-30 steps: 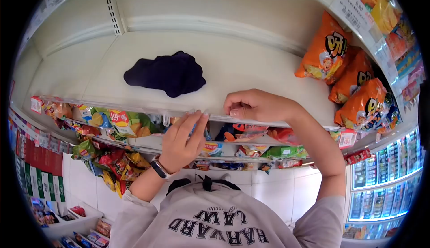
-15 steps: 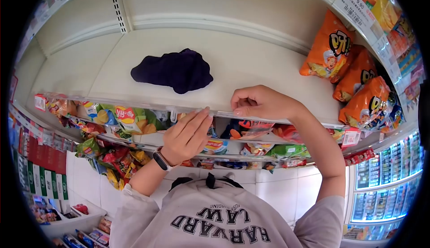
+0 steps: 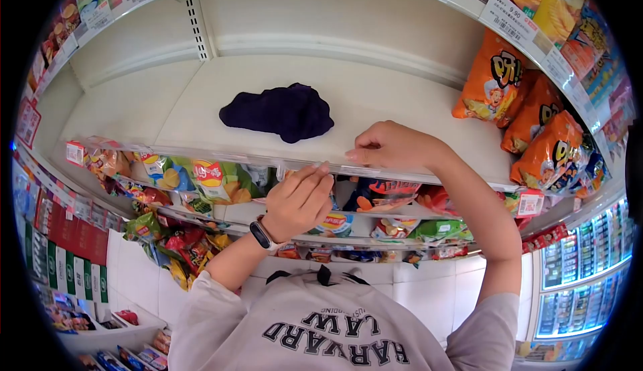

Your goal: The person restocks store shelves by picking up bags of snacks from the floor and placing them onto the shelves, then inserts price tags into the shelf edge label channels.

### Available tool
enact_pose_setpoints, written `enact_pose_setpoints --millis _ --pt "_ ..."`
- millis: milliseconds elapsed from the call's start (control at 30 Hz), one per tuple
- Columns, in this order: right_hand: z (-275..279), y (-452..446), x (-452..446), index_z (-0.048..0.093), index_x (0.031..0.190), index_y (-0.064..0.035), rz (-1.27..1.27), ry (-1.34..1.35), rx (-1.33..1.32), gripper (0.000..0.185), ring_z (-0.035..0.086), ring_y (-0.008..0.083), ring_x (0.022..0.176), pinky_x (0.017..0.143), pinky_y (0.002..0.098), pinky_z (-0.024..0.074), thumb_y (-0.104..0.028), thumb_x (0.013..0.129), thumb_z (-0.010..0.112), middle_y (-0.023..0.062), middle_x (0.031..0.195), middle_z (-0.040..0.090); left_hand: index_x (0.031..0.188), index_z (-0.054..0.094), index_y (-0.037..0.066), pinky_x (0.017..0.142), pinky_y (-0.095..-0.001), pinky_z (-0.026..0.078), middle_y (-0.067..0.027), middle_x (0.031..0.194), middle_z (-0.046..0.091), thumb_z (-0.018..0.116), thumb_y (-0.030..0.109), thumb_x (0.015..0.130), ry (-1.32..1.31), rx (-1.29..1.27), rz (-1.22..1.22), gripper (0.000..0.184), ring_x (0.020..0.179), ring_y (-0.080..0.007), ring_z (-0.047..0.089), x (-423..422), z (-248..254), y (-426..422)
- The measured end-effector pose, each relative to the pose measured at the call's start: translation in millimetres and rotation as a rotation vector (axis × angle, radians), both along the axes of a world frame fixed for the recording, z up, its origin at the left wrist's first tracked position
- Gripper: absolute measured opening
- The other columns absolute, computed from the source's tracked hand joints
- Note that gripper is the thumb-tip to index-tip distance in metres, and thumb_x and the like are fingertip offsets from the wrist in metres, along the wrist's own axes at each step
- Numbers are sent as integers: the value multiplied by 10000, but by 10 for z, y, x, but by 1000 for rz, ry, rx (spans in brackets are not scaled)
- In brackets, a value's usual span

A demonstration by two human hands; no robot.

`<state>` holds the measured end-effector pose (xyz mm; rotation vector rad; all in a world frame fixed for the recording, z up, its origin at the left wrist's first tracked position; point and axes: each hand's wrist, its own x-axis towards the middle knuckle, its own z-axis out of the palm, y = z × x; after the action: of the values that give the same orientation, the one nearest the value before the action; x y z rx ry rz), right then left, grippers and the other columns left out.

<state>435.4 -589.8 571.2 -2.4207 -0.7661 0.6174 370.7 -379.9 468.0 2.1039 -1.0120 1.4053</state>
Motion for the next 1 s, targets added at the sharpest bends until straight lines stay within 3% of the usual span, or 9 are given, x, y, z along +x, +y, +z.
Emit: enact_pose_setpoints --millis 33,233,367,433,533,667,800,1000 --pt "-1 10 31 599 655 -19 5 2 -19 530 477 143 511 512 305 397 -510 856 587 59 538 547 960 619 20 717 -307 522 -113 1002 660 604 14 655 10 -9 -9 306 863 -257 628 -12 4 -9" --pt "36 50 102 612 659 -25 32 40 -13 519 520 128 535 513 287 403 -520 812 638 32 539 557 957 611 15 734 -323 525 -118 1009 659 590 -15 636 51 -53 -46 324 872 -270 626 0 -16 -8" --pt "76 51 135 641 785 -9 112 80 75 404 537 109 592 550 270 429 -408 850 630 37 622 583 966 613 6 760 -332 522 -128 1008 653 581 -20 641 116 -67 -55 328 884 -281 623 -39 26 -19" --pt "341 13 105 643 870 5 104 92 45 309 537 95 633 585 262 451 -301 888 608 36 697 601 966 621 10 729 -313 516 -108 994 653 590 20 662 75 -35 -22 306 894 -255 628 -2 -4 -13" --pt "668 -129 55 642 899 4 53 -13 59 287 555 105 659 611 268 474 -277 901 583 47 733 611 980 627 0 730 -320 524 -117 1004 656 578 8 655 58 -35 -39 328 899 -264 633 20 -64 -5" --pt "592 -131 26 640 879 0 61 -39 -38 296 558 118 655 605 275 468 -294 887 603 48 706 608 962 635 -10 745 -330 535 -127 996 660 572 -6 648 46 -58 -44 320 898 -277 633 23 -62 -33" --pt "203 43 66 623 812 -3 123 -85 45 335 534 118 637 593 278 439 -335 855 646 43 673 591 977 627 -10 797 -365 514 -147 999 657 548 -38 646 91 -84 -83 341 905 -303 626 -11 -49 -11" --pt "15 156 94 601 755 -9 132 -23 60 321 472 109 605 574 272 404 -309 830 686 16 631 539 944 648 15 701 -294 517 -98 996 658 606 42 667 38 -61 -50 281 887 -233 630 9 -14 17"
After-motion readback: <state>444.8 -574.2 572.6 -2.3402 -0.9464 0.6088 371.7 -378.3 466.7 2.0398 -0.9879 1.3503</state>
